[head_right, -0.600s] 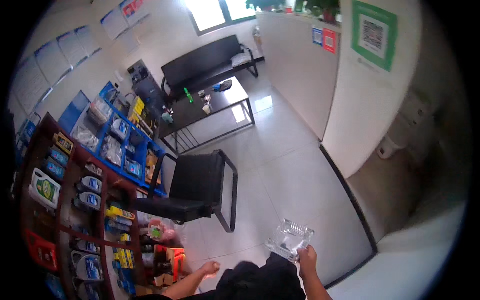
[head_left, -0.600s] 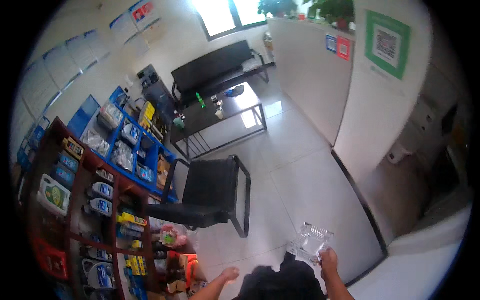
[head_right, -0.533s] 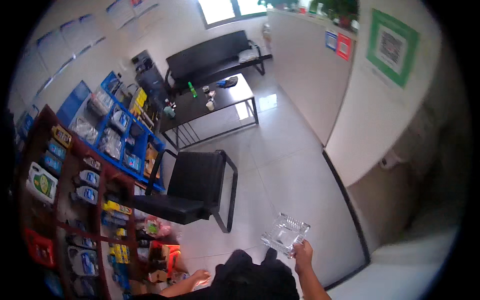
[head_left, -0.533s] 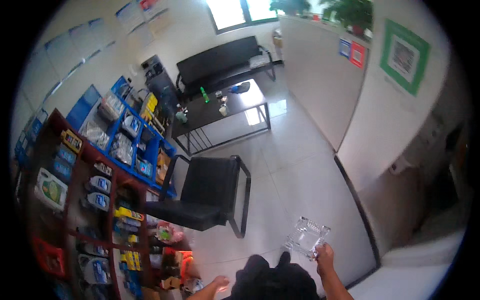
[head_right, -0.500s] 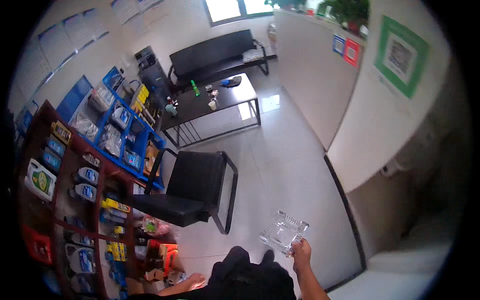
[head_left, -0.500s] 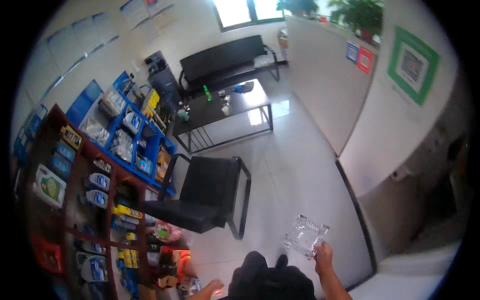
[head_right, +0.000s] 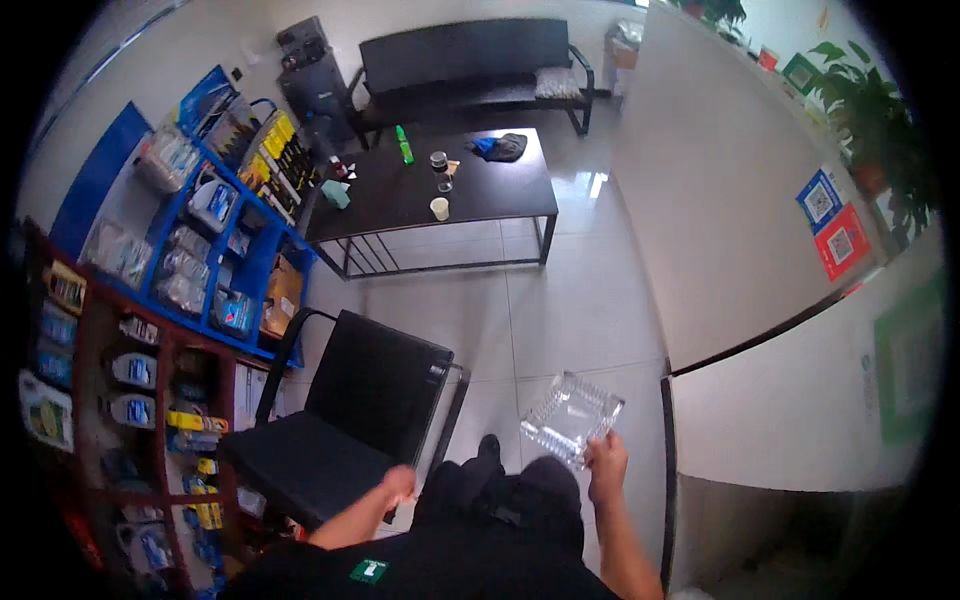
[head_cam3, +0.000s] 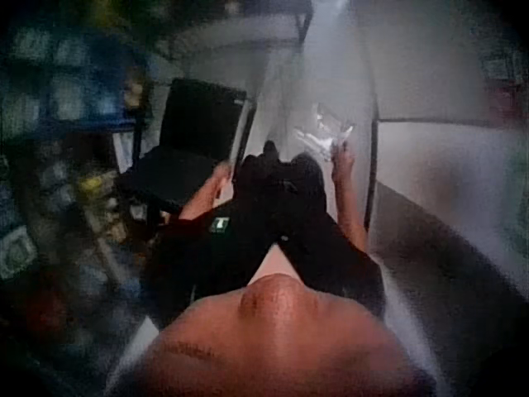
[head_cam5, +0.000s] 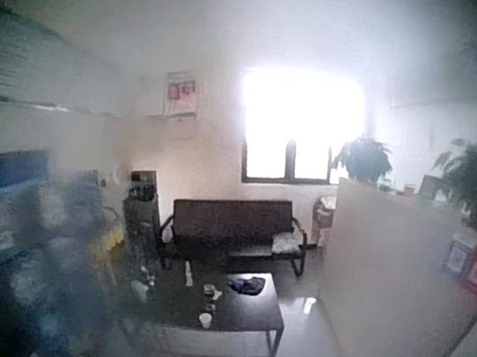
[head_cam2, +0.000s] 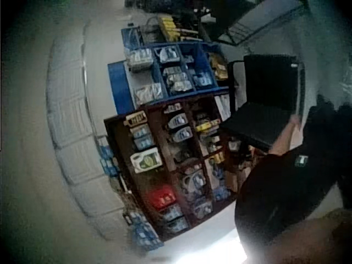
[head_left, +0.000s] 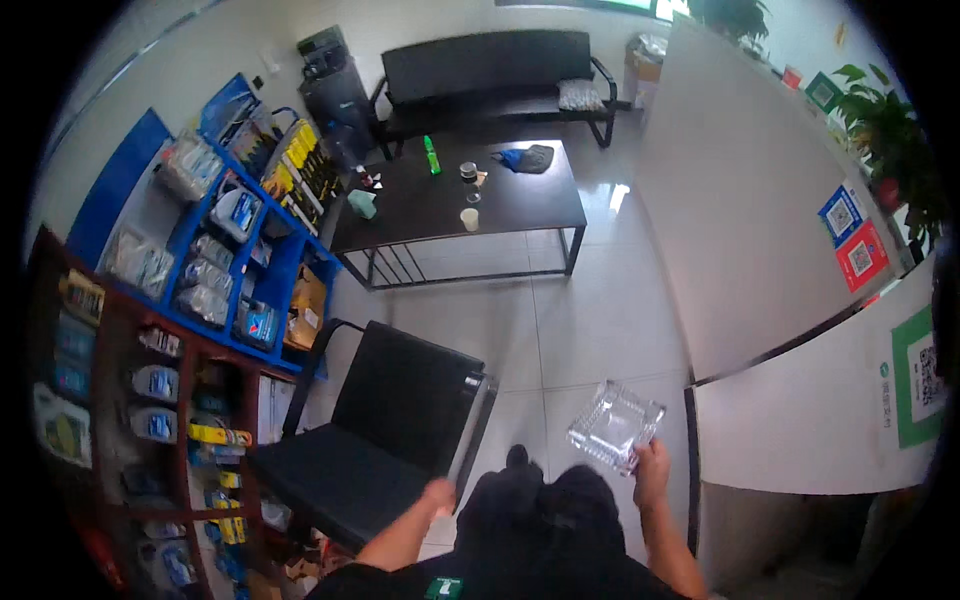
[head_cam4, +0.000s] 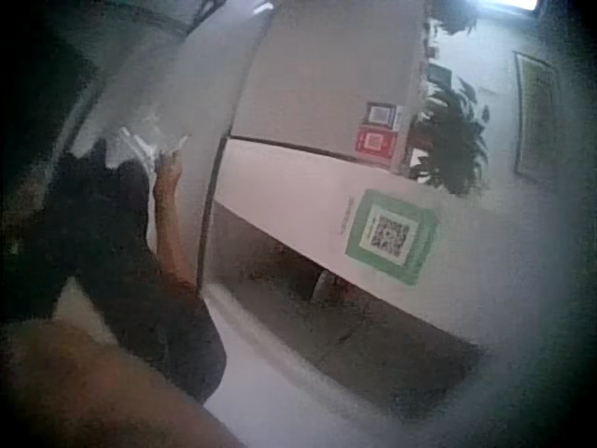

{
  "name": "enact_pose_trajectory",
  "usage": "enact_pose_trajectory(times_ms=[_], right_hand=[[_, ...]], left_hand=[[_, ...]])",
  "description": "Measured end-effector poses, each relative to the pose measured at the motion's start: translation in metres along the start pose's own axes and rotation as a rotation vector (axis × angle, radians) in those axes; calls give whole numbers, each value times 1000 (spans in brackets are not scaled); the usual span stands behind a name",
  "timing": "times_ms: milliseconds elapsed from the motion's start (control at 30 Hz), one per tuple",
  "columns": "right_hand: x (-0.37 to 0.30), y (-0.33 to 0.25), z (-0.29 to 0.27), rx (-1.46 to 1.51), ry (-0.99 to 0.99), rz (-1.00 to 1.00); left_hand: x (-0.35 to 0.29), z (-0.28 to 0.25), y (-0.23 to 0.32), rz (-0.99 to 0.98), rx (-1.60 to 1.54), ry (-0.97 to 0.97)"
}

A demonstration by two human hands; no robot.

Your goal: The person picks up plastic bottles and food containers from a table and discards them into a bucket in a garage bay. The person then returns to tidy the table and counter, emptying a trash bag into the bucket.

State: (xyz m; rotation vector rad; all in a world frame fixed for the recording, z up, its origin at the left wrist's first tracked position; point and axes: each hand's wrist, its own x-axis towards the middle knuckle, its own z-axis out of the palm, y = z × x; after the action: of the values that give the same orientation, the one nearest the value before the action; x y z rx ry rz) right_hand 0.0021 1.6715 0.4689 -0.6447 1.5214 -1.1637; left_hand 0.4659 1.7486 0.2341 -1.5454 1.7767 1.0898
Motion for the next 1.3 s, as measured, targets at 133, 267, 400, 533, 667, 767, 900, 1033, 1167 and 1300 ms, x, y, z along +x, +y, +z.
enact_pose_trajectory(times_ms=[133, 267, 400, 533, 667, 767, 900, 1033, 1167, 1300], right_hand=[[100, -70, 38, 58, -4, -87], [238, -69, 50, 18, -64, -21], [352, -101, 98, 42, -131, 124], [440, -146, 157, 49, -237, 223], [539, -185, 214, -56, -282, 233], [608, -196, 255, -219, -350, 231], [686, -190, 329, -337, -294, 250], [759, -179, 387, -380, -348, 333], [798, -186, 434, -364, -410, 325], [788, -233, 493, -211, -584, 373]], left_hand=[[53, -238, 60, -32, -1299, 349], [97, -390, 82, 30, -1376, 495], [113, -419, 99, -207, -1482, 482], [94, -333, 70, -355, -1424, 54], [95, -274, 65, -713, -1473, 42], [109, -277, 78, -776, -1507, -61], [180, -338, 53, -676, -1506, -65], [260, -490, 9, -601, -1300, 311], [282, -663, -4, -500, -1703, 594], [295, -783, -7, -449, -1455, 614]])
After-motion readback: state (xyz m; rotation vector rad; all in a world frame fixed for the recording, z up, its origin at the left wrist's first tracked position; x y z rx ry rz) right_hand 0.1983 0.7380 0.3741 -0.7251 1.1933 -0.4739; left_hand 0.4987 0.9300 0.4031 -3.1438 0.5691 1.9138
